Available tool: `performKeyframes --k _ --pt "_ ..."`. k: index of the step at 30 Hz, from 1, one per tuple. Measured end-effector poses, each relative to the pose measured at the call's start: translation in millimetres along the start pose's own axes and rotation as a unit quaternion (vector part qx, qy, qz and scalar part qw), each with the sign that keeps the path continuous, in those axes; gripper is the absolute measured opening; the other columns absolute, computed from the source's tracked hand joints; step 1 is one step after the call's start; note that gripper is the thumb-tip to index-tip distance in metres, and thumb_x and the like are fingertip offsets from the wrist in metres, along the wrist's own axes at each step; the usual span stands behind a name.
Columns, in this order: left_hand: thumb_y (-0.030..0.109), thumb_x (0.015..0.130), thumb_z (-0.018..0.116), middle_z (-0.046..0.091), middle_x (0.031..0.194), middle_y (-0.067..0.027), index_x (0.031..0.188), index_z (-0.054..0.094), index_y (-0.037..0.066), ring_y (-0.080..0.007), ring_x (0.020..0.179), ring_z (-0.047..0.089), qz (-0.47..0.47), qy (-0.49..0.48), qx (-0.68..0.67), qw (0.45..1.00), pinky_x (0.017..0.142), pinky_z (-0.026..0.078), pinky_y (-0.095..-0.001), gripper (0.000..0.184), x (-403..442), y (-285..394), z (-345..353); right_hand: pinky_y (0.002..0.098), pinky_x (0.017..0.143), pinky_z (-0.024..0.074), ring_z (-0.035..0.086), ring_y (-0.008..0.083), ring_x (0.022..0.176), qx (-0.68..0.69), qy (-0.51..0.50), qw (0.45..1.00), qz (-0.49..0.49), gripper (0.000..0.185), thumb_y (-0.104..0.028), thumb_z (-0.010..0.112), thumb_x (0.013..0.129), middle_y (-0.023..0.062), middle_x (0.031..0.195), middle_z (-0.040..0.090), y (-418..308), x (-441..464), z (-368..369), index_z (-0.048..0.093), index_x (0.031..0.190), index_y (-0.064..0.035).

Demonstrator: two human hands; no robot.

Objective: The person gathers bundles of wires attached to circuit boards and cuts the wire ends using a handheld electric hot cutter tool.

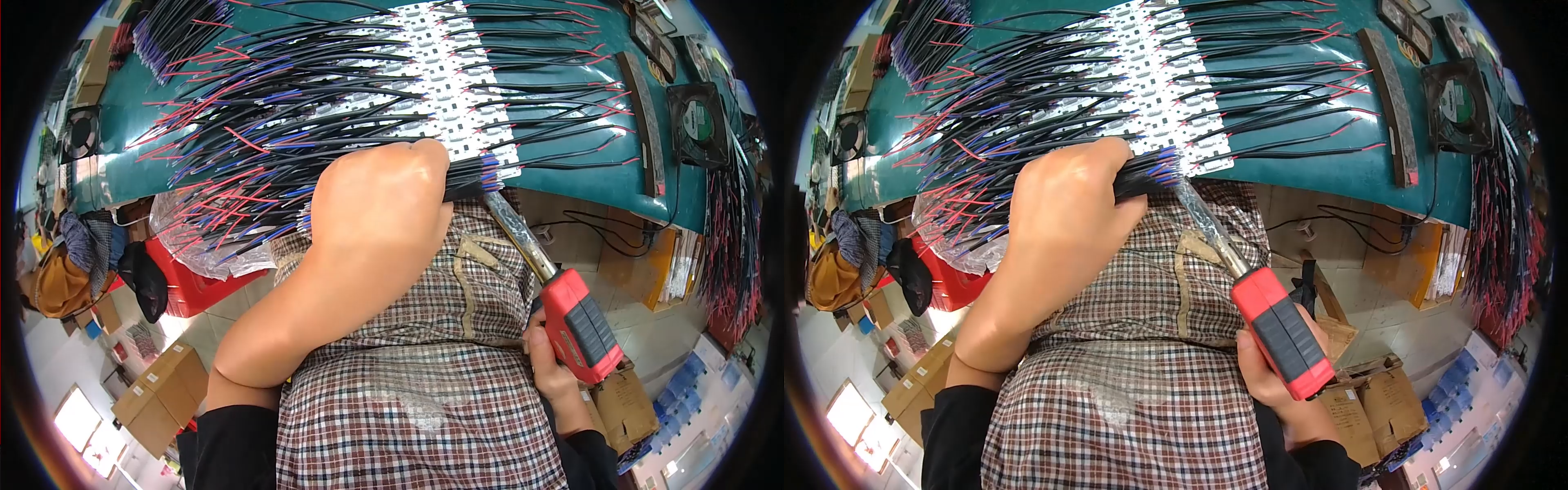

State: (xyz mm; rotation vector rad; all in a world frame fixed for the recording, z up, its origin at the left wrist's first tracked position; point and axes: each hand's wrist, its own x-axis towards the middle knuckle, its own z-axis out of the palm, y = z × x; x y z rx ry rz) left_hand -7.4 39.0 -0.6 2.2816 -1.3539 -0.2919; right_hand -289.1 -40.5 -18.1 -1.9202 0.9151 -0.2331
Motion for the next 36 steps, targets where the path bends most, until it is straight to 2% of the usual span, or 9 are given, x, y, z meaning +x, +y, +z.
performKeyframes --k 4,7,12,19,31,34,36 --pt "0.009 0.07 0.077 0.062 0.071 -0.0186 0.079 0.059 0.0 -0.039 0.071 0.063 -0.005 0.004 0.005 1.0 0.064 0.05 -0.0473 0.023 -0.5 0.7 0.6 0.0341 0.058 0.0499 0.063 0.0256 0.065 0.005 -0.006 1.0 0.013 0.017 -0.004 0.073 0.079 0.0118 0.081 0.064 2.1 2.3 2.1 0.07 0.095 -0.0009" --pt "0.01 0.07 0.078 0.062 0.07 -0.0193 0.079 0.059 -0.001 -0.0395 0.07 0.063 -0.006 0.005 0.003 1.0 0.064 0.049 -0.0474 0.023 -0.6 1.5 0.7 0.034 0.057 0.0497 0.063 0.0257 0.065 -0.022 -0.025 0.999 -0.015 0.018 -0.005 0.074 0.078 0.0118 0.081 0.064 3.4 4.5 2.8 0.07 0.095 -0.0006" --pt "0.011 0.071 0.078 0.061 0.067 -0.0202 0.078 0.059 -0.001 -0.04 0.067 0.063 -0.011 0.008 -0.002 1.0 0.062 0.05 -0.0479 0.024 0.0 2.9 1.6 0.0345 0.06 0.0528 0.066 0.0263 0.067 -0.04 -0.023 0.997 -0.066 0.019 -0.003 0.074 0.077 0.013 0.085 0.066 2.8 8.1 5.9 0.07 0.095 -0.0005" --pt "0.011 0.071 0.078 0.062 0.066 -0.0214 0.075 0.059 -0.002 -0.0407 0.066 0.063 -0.018 0.002 -0.007 1.0 0.062 0.05 -0.0485 0.023 1.5 4.7 1.9 0.0346 0.063 0.0547 0.068 0.0273 0.07 -0.036 -0.023 0.996 -0.078 0.021 0.0 0.075 0.075 0.0135 0.088 0.067 -0.4 10.1 8.3 0.07 0.095 -0.0003" --pt "0.011 0.07 0.078 0.062 0.065 -0.0212 0.074 0.059 -0.001 -0.0404 0.066 0.064 -0.018 0.006 0.001 1.0 0.062 0.051 -0.0481 0.023 1.3 5.6 2.5 0.0352 0.06 0.0514 0.065 0.0281 0.068 -0.026 -0.021 0.999 -0.043 0.019 -0.001 0.073 0.076 0.0134 0.087 0.066 6.4 0.4 2.4 0.07 0.095 -0.001" --pt "0.011 0.07 0.079 0.062 0.066 -0.0206 0.074 0.059 -0.001 -0.0402 0.066 0.064 -0.022 0.001 0.001 1.0 0.062 0.051 -0.0479 0.023 1.6 6.7 2.1 0.035 0.062 0.0518 0.066 0.0277 0.071 -0.023 0.0 0.999 -0.044 0.017 -0.001 0.072 0.079 0.0134 0.088 0.066 6.2 -1.3 0.5 0.069 0.095 -0.0003" --pt "0.011 0.07 0.079 0.062 0.066 -0.0203 0.074 0.059 -0.001 -0.0401 0.066 0.064 -0.026 -0.003 0.001 1.0 0.062 0.052 -0.0478 0.024 1.8 6.5 1.3 0.0336 0.066 0.0518 0.065 0.0225 0.073 0.018 -0.019 1.0 -0.003 0.015 -0.002 0.068 0.085 0.0108 0.086 0.065 6.4 -1.0 -4.1 0.068 0.1 0.0"
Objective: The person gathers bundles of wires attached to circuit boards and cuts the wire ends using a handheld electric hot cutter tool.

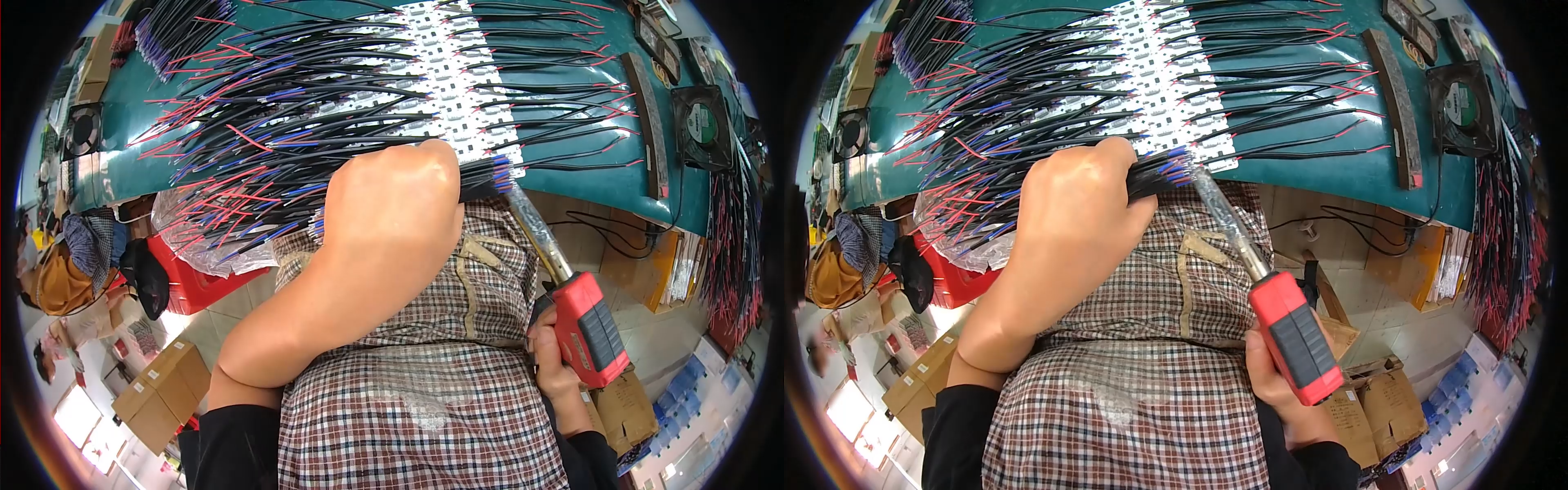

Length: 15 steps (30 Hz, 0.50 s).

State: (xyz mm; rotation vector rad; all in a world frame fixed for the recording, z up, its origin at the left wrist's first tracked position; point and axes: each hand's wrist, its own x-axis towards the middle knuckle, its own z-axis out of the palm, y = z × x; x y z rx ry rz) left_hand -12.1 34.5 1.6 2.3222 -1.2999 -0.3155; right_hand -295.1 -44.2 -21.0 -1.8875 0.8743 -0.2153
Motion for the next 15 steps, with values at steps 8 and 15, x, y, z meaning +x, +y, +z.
performKeyframes --k 8,15 --pt "0.009 0.071 0.079 0.063 0.069 -0.0189 0.079 0.058 0.0 -0.0386 0.069 0.064 0.01 -0.012 0.006 1.0 0.063 0.051 -0.0469 0.024 -0.8 -1.2 -2.5 0.0228 0.051 0.0401 0.041 0.0059 0.049 0.104 0.034 0.994 -0.024 0.017 -0.014 0.055 0.099 0.0085 0.078 0.058 -18.6 16.7 5.9 0.052 0.103 0.0023" --pt "0.005 0.078 0.073 0.066 0.084 -0.0203 0.097 0.064 0.001 -0.0403 0.077 0.065 0.0 0.049 0.043 0.998 0.068 0.05 -0.0463 0.022 -1.3 -3.5 -25.9 0.0241 0.05 0.0378 0.037 0.0056 0.049 0.183 0.158 0.97 -0.039 0.025 -0.01 0.053 0.099 0.0079 0.083 0.058 -7.4 28.4 3.7 0.053 0.121 0.0031"
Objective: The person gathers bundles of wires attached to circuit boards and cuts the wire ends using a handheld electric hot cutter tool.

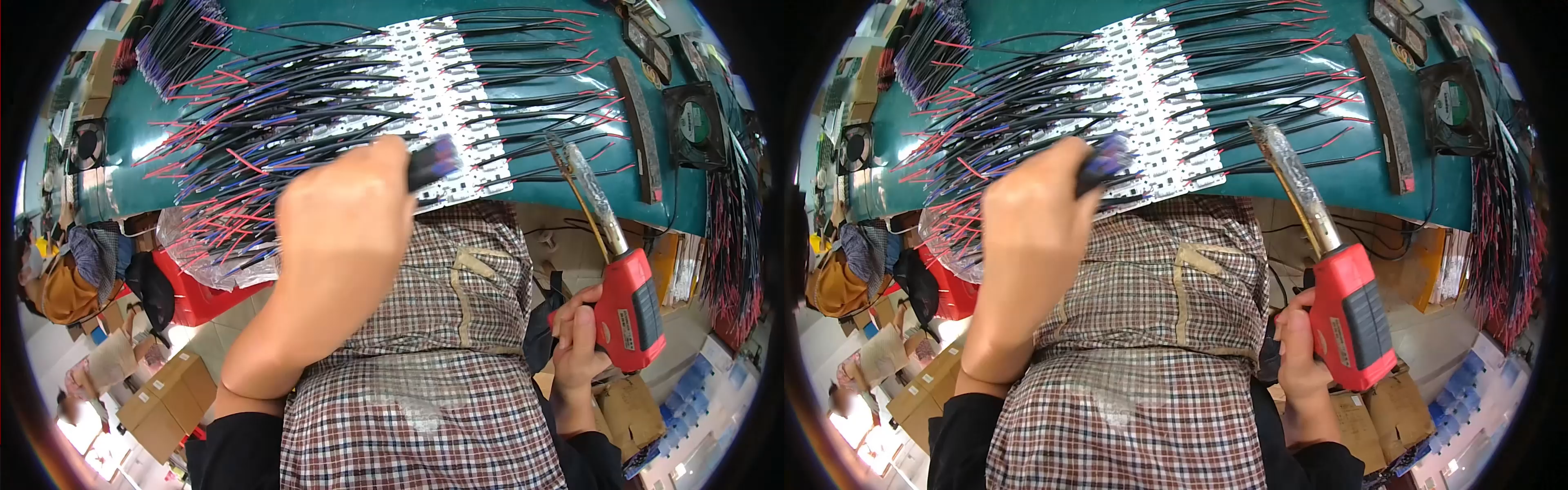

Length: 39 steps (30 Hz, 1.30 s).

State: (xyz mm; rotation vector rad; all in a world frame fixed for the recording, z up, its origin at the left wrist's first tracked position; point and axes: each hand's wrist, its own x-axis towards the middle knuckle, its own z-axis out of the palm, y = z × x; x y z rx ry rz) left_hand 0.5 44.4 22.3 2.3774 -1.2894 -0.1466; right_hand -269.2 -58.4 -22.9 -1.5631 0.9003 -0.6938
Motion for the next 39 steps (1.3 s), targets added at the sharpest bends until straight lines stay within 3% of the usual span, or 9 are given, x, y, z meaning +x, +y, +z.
performKeyframes --k 3,6,9,11,19,24,34,37,39 --pt "0.002 0.078 0.074 0.068 0.081 -0.0152 0.096 0.066 0.002 -0.0289 0.072 0.069 -0.048 0.134 0.043 0.989 0.066 0.053 -0.0382 0.02 7.7 -1.2 -21.7 0.0243 0.05 0.0378 0.037 0.0059 0.049 0.043 0.028 0.999 -0.008 0.027 -0.01 0.053 0.099 0.0077 0.084 0.059 -3.3 9.2 0.4 0.055 0.123 0.0025" --pt "0.004 0.078 0.078 0.068 0.078 -0.0115 0.094 0.068 0.004 -0.0231 0.068 0.069 -0.016 0.122 -0.009 0.992 0.064 0.053 -0.0344 0.019 14.4 15.9 -28.4 0.0241 0.05 0.0376 0.036 0.0061 0.048 0.081 0.051 0.995 -0.023 0.027 -0.009 0.053 0.098 0.0081 0.083 0.058 -3.9 18.2 0.3 0.056 0.123 0.0017" --pt "0.033 0.073 0.087 0.069 0.076 -0.012 0.114 0.065 0.006 -0.03 0.067 0.069 0.04 -0.014 -0.005 0.999 0.062 0.054 -0.038 0.053 23.4 26.3 1.2 0.0238 0.049 0.0376 0.036 0.0061 0.046 0.109 0.074 0.99 -0.045 0.025 -0.008 0.053 0.097 0.0081 0.081 0.057 -16.8 25.5 12.9 0.055 0.121 0.0009" --pt "0.037 0.069 0.088 0.069 0.073 -0.0128 0.131 0.053 0.003 -0.0325 0.065 0.069 0.001 -0.115 -0.015 0.993 0.061 0.054 -0.0406 0.078 37.3 31.9 19.1 0.0238 0.049 0.0376 0.036 0.0061 0.046 0.119 0.08 0.989 -0.044 0.022 -0.007 0.052 0.097 0.0078 0.08 0.056 -24.0 26.8 16.1 0.054 0.117 0.0005" --pt "0.031 0.069 0.088 0.069 0.077 -0.015 0.114 0.052 0.004 -0.0369 0.073 0.069 -0.015 -0.154 -0.012 0.988 0.067 0.054 -0.0441 0.064 62.7 23.9 26.2 0.0236 0.049 0.0373 0.035 0.0057 0.047 0.127 0.112 0.984 -0.052 0.018 -0.004 0.05 0.097 0.0079 0.082 0.056 -25.2 31.8 7.2 0.054 0.115 0.0001" --pt "0.026 0.073 0.08 0.069 0.078 -0.0167 0.111 0.055 0.004 -0.0373 0.076 0.069 -0.016 -0.183 -0.01 0.983 0.069 0.053 -0.0462 0.05 69.0 19.8 20.3 0.0232 0.048 0.0375 0.035 0.005 0.047 0.146 0.106 0.981 -0.074 0.018 -0.002 0.049 0.098 0.0081 0.084 0.057 -28.1 39.6 5.3 0.055 0.115 -0.0004" --pt "0.025 0.073 0.077 0.067 0.069 -0.015 0.101 0.06 0.003 -0.036 0.066 0.068 -0.003 -0.096 -0.009 0.995 0.062 0.054 -0.0453 0.039 61.1 16.7 30.1 0.0249 0.054 0.0403 0.039 0.0058 0.052 0.196 0.146 0.968 -0.063 0.024 -0.003 0.05 0.097 0.0081 0.089 0.057 -44.3 49.5 22.1 0.051 0.122 -0.0002" --pt "0.024 0.073 0.076 0.067 0.066 -0.0147 0.094 0.061 0.003 -0.0347 0.062 0.067 0.013 -0.078 -0.002 0.997 0.059 0.053 -0.0445 0.034 61.5 17.6 31.0 0.028 0.061 0.0448 0.044 0.0079 0.059 0.19 0.137 0.97 -0.059 0.035 -0.004 0.051 0.096 0.0089 0.094 0.056 -48.4 54.9 33.5 0.044 0.13 0.0008" --pt "0.022 0.072 0.075 0.066 0.066 -0.0143 0.093 0.062 0.003 -0.0342 0.06 0.067 0.023 -0.022 -0.022 0.999 0.058 0.053 -0.0442 0.031 57.8 13.7 35.2 0.0301 0.068 0.0469 0.048 0.0108 0.067 0.145 0.145 0.97 -0.127 0.046 -0.005 0.053 0.094 0.0095 0.098 0.056 -42.6 60.7 45.1 0.038 0.137 0.0004"
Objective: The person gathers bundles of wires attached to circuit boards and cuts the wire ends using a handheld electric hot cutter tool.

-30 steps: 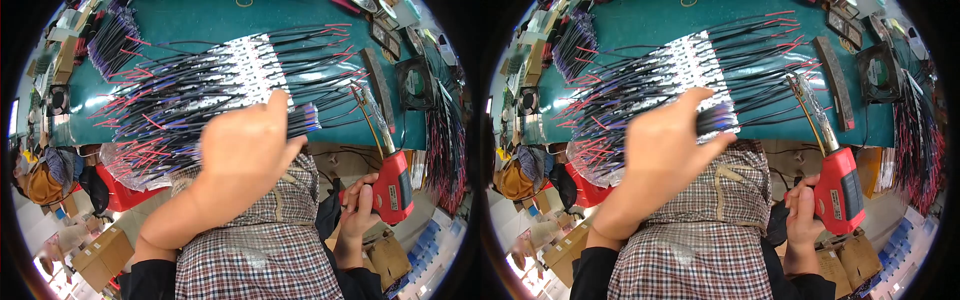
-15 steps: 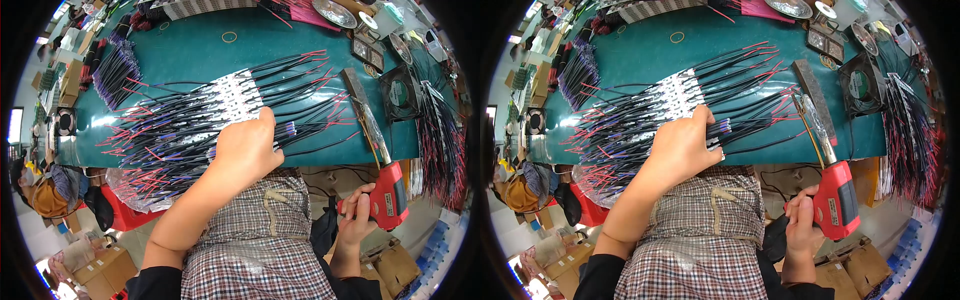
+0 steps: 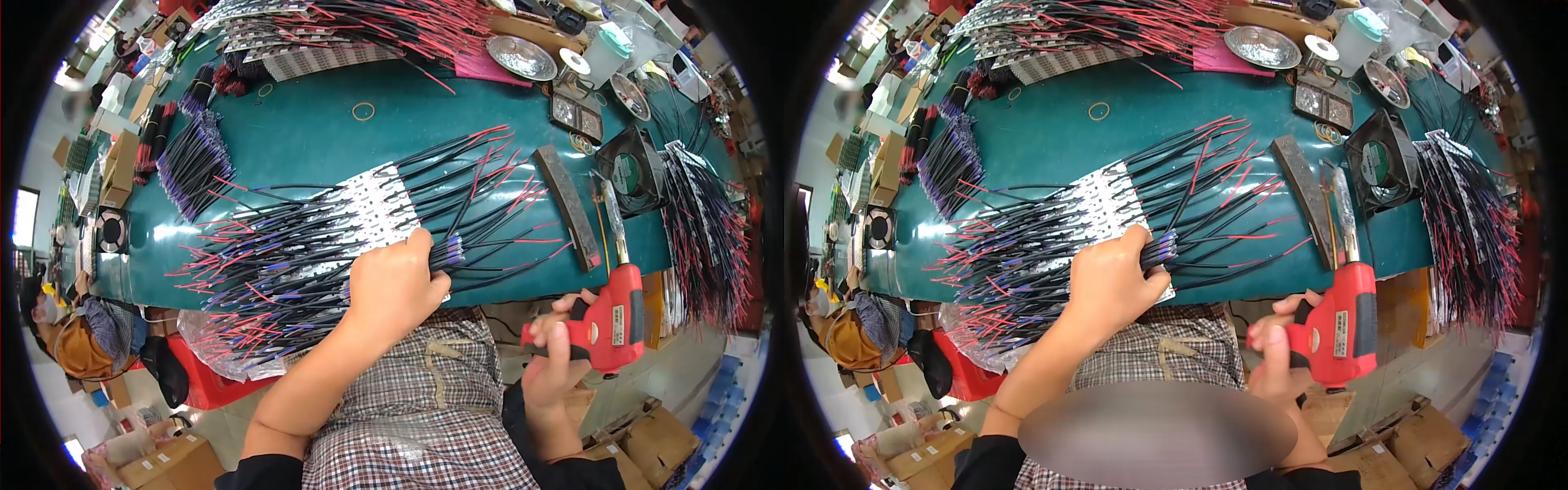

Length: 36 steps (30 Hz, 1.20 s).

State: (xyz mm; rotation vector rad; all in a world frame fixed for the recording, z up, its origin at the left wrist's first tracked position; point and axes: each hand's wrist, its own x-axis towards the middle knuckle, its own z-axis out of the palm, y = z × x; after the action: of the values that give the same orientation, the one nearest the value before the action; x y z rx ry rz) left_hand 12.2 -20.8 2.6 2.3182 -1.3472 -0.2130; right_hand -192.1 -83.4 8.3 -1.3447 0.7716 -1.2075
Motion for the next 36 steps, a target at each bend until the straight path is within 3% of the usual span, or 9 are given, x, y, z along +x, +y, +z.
performKeyframes --k 4,9,16,19,24,29,32,34,36 --pt "0.015 0.071 0.076 0.064 0.063 -0.0109 0.086 0.062 0.004 -0.0294 0.056 0.065 0.001 0.097 -0.08 0.992 0.055 0.051 -0.0389 0.023 -6.7 0.1 -10.0 0.0421 0.093 0.0542 0.06 0.0311 0.116 0.033 -0.099 0.993 0.054 0.065 -0.004 0.056 0.091 0.0161 0.136 0.04 2.7 -0.2 19.4 0.023 0.146 -0.0025" --pt "0.012 0.072 0.079 0.065 0.065 -0.011 0.085 0.063 0.003 -0.0249 0.055 0.065 -0.033 0.108 -0.133 0.985 0.054 0.05 -0.0344 0.022 -12.3 -0.8 -25.8 0.0503 0.114 0.0398 0.032 0.0418 0.147 0.08 -0.251 0.96 0.091 0.072 0.008 0.058 0.086 0.0171 0.161 0.012 16.5 1.1 45.7 0.018 0.144 -0.0078" --pt "0.004 0.076 0.08 0.069 0.073 -0.01 0.091 0.068 0.004 -0.0216 0.059 0.067 -0.036 0.194 -0.227 0.954 0.056 0.053 -0.0314 0.019 -46.1 7.1 -70.3 0.0447 0.118 0.0348 0.024 0.0324 0.153 0.118 -0.374 0.914 0.102 0.097 0.011 0.051 0.082 0.0163 0.167 0.004 41.8 4.8 80.9 -0.002 0.16 -0.009" --pt "0.0 0.081 0.077 0.072 0.081 -0.0107 0.096 0.069 0.001 -0.0184 0.066 0.071 0.093 0.12 -0.28 0.948 0.062 0.057 -0.0303 0.017 -74.1 13.1 -104.4 0.0458 0.122 0.0259 0.027 0.0317 0.152 0.107 -0.417 0.89 0.147 0.101 0.002 0.052 0.083 0.0172 0.166 0.014 40.9 1.0 86.5 -0.012 0.16 -0.0126" --pt "-0.002 0.089 0.07 0.072 0.079 -0.0083 0.102 0.071 0.002 -0.0181 0.068 0.072 0.179 -0.039 -0.356 0.916 0.063 0.057 -0.0298 0.013 -81.9 30.2 -93.8 0.0423 0.12 0.0314 0.03 0.0307 0.15 0.129 -0.42 0.889 0.133 0.084 0.001 0.058 0.086 0.0174 0.164 0.022 65.1 -11.5 92.2 0.014 0.157 -0.0062" --pt "0.004 0.098 0.063 0.068 0.092 -0.011 0.101 0.063 -0.003 -0.0139 0.081 0.064 -0.035 0.188 -0.396 0.898 0.074 0.052 -0.0282 0.007 -36.4 11.7 -54.0 0.0378 0.122 0.0278 0.028 0.0256 0.151 0.123 -0.378 0.909 0.125 0.092 0.009 0.053 0.083 0.0161 0.163 0.026 47.7 -3.7 84.9 0.003 0.159 -0.0085" --pt "-0.003 0.077 0.073 0.071 0.089 -0.0162 0.112 0.061 0.003 -0.0308 0.076 0.072 -0.016 0.209 -0.206 0.956 0.069 0.056 -0.0363 0.037 -28.3 -29.4 -27.2 0.0428 0.121 0.0293 0.027 0.0313 0.152 0.163 -0.32 0.929 0.095 0.094 0.011 0.049 0.079 0.0151 0.165 0.018 35.2 8.3 80.3 0.002 0.158 -0.0088" --pt "0.008 0.074 0.076 0.072 0.087 -0.0139 0.109 0.061 0.005 -0.0314 0.075 0.072 -0.04 0.124 0.012 0.991 0.063 0.056 -0.0424 0.037 -27.8 -35.8 -14.7 0.0577 0.12 0.0294 0.025 0.0468 0.15 0.161 -0.248 0.95 0.102 0.068 0.009 0.056 0.075 0.0182 0.165 0.013 19.2 11.7 81.0 0.03 0.134 -0.0121" --pt "0.012 0.072 0.079 0.07 0.08 -0.013 0.099 0.058 0.004 -0.0307 0.069 0.071 -0.037 0.068 0.088 0.993 0.059 0.056 -0.041 0.034 -28.3 -34.3 -11.1 0.0604 0.118 0.0308 0.025 0.0489 0.149 0.172 -0.239 0.954 0.056 0.071 0.01 0.055 0.072 0.0183 0.165 0.015 23.8 19.5 75.5 0.03 0.136 -0.0123"
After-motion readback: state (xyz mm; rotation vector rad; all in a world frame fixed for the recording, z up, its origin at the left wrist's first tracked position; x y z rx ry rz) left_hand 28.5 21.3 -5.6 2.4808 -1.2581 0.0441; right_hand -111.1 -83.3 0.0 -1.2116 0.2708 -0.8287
